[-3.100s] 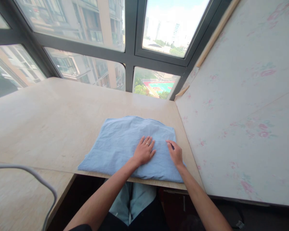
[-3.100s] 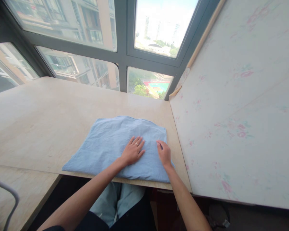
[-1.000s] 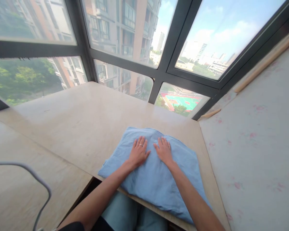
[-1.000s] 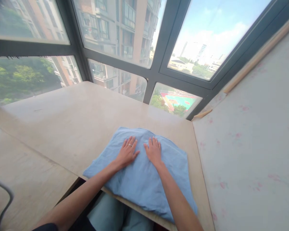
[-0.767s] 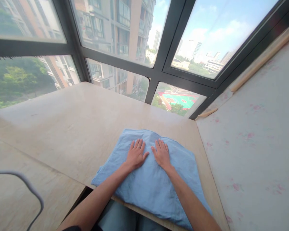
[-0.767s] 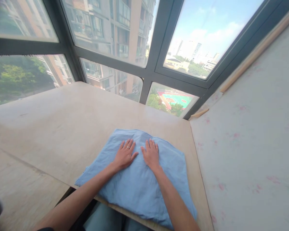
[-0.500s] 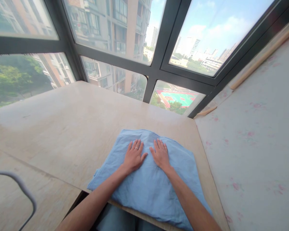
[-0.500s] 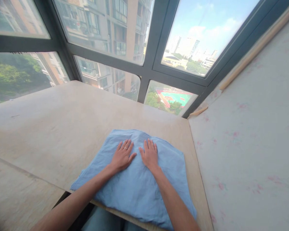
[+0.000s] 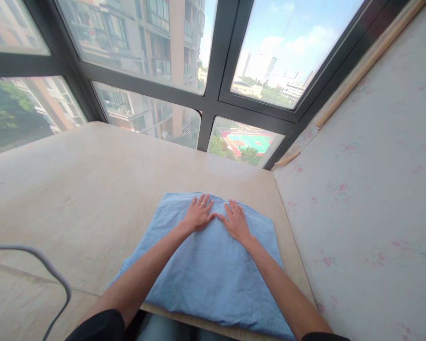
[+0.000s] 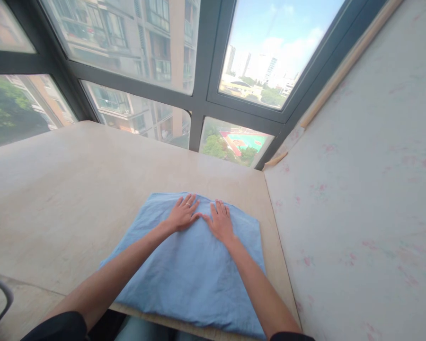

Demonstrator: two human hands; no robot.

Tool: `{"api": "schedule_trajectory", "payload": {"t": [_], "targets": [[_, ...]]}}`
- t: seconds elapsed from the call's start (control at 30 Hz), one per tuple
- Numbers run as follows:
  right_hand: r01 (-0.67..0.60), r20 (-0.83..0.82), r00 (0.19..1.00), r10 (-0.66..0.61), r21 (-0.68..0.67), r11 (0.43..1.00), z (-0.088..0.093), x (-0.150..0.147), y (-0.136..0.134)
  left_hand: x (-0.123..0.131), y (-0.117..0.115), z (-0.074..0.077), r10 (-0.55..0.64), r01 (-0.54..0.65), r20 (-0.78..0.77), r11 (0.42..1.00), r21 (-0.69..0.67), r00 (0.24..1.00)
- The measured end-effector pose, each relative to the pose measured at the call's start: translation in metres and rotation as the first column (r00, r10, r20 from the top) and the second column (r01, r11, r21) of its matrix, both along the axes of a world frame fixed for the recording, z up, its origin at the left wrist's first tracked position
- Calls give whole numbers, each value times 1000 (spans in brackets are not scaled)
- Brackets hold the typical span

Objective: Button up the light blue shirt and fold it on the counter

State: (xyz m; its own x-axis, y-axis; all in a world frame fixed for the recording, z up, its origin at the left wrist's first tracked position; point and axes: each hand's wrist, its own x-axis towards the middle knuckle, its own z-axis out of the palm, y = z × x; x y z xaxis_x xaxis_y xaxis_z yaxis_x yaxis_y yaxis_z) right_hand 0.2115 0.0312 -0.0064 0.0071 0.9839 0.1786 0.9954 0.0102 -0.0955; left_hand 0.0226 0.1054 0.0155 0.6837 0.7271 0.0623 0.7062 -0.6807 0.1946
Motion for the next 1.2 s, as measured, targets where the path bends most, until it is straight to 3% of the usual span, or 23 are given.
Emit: {"api": "schedule_trajectory", "payload": {"t": [0.1, 0.23, 0.97, 1.2], "targets": [[71, -19, 997, -71, -26, 997, -2, 15, -1, 0, 3, -6, 18, -19, -17, 998, -59, 1000], [69, -40, 997, -72, -84, 994, -1, 24, -3, -1, 0, -9, 58, -58, -1, 997, -57, 998], [81, -53, 995, -87, -116, 990, -3, 27, 0, -2, 0, -14, 75, -74, 39, 997, -18, 996], [191, 13, 981, -191, -146, 971, -5, 59, -5, -1, -1, -14, 112, -111, 44, 994, -18, 993]]}}
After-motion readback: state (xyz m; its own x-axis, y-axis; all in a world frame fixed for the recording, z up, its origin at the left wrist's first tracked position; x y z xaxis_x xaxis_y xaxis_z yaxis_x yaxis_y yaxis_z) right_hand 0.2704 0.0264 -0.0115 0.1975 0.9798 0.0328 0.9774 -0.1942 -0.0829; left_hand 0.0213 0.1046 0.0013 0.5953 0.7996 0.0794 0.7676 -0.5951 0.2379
